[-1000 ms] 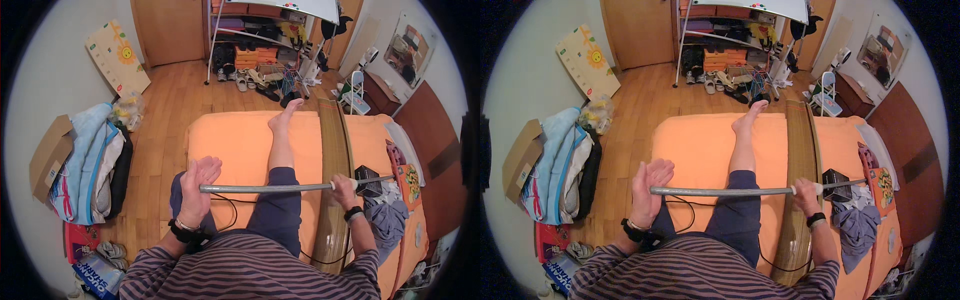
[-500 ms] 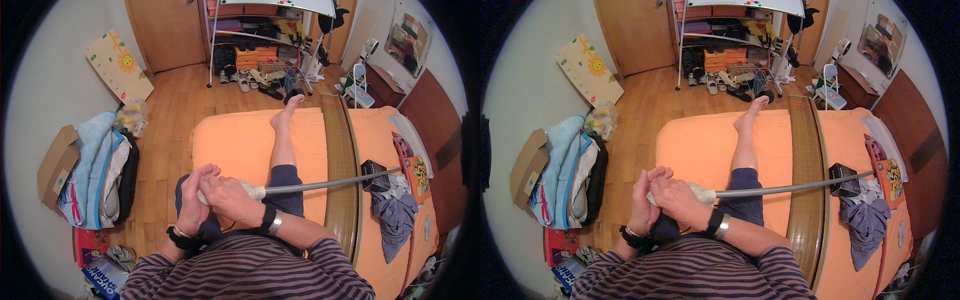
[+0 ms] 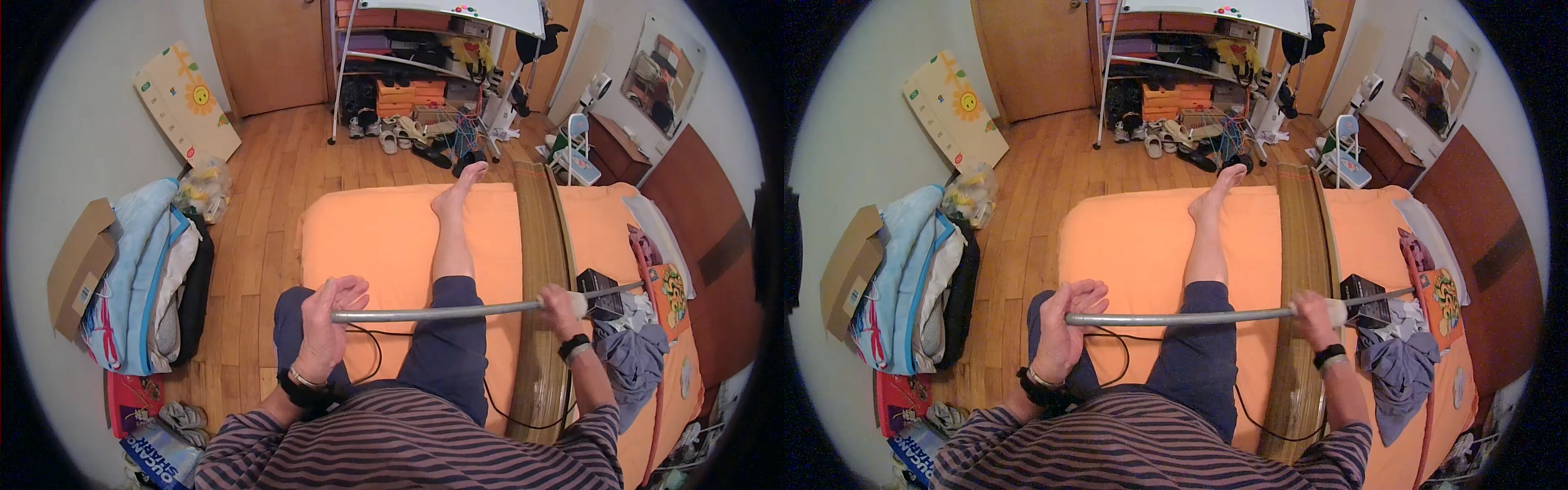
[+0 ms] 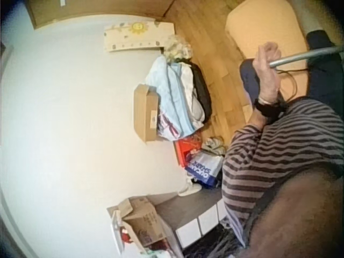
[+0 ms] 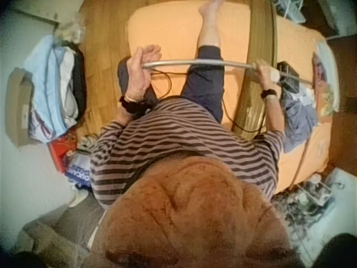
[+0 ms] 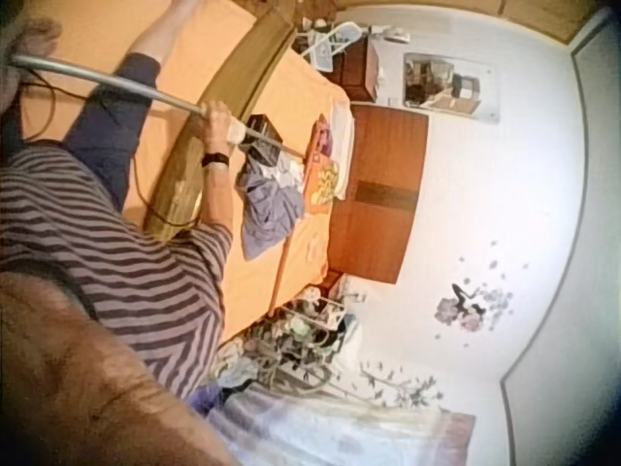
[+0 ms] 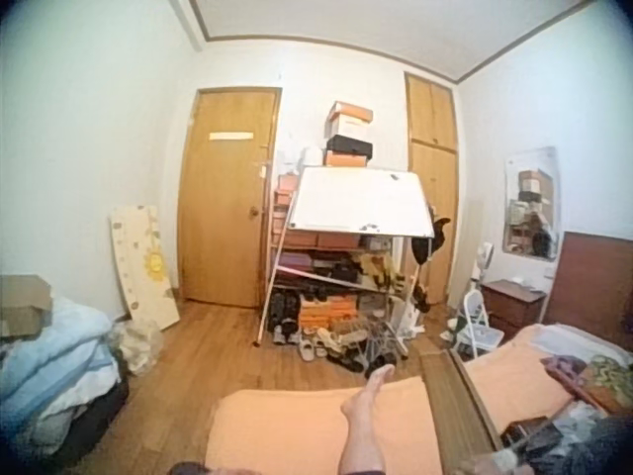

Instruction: Cleaning a metal rod and a product box using a white cloth while sitting on a bed.

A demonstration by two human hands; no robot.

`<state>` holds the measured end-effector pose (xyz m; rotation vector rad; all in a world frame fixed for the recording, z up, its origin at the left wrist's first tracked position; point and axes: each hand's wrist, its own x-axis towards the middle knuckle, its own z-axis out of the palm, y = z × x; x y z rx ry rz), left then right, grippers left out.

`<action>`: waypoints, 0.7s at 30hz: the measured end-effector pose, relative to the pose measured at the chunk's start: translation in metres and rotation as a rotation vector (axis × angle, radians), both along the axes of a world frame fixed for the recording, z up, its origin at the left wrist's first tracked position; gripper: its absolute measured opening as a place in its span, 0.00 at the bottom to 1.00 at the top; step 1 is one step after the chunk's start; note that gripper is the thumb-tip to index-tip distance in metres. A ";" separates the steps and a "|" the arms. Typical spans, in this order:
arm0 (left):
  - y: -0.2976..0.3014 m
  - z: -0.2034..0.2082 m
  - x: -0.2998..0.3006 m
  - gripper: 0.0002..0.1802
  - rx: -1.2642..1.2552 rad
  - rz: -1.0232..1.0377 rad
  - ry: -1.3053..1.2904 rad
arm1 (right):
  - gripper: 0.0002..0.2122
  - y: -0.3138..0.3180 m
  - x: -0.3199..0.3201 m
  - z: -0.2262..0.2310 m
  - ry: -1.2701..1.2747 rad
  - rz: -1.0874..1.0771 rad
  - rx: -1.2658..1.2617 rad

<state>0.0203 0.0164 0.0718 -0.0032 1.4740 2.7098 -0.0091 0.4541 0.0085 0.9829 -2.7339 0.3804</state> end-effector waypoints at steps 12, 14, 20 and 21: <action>-0.004 0.002 0.005 0.24 0.004 0.004 -0.004 | 0.15 -0.308 0.015 0.057 0.145 0.204 -0.216; -0.007 -0.004 0.006 0.24 0.008 -0.007 0.030 | 0.16 -0.277 0.017 0.063 0.063 0.280 -0.344; -0.002 -0.007 -0.003 0.26 0.138 0.028 -0.063 | 0.14 -0.005 0.008 -0.035 0.053 -0.262 0.047; -0.004 -0.008 -0.001 0.26 0.143 0.043 -0.065 | 0.11 0.023 0.013 -0.026 0.189 -0.295 -0.035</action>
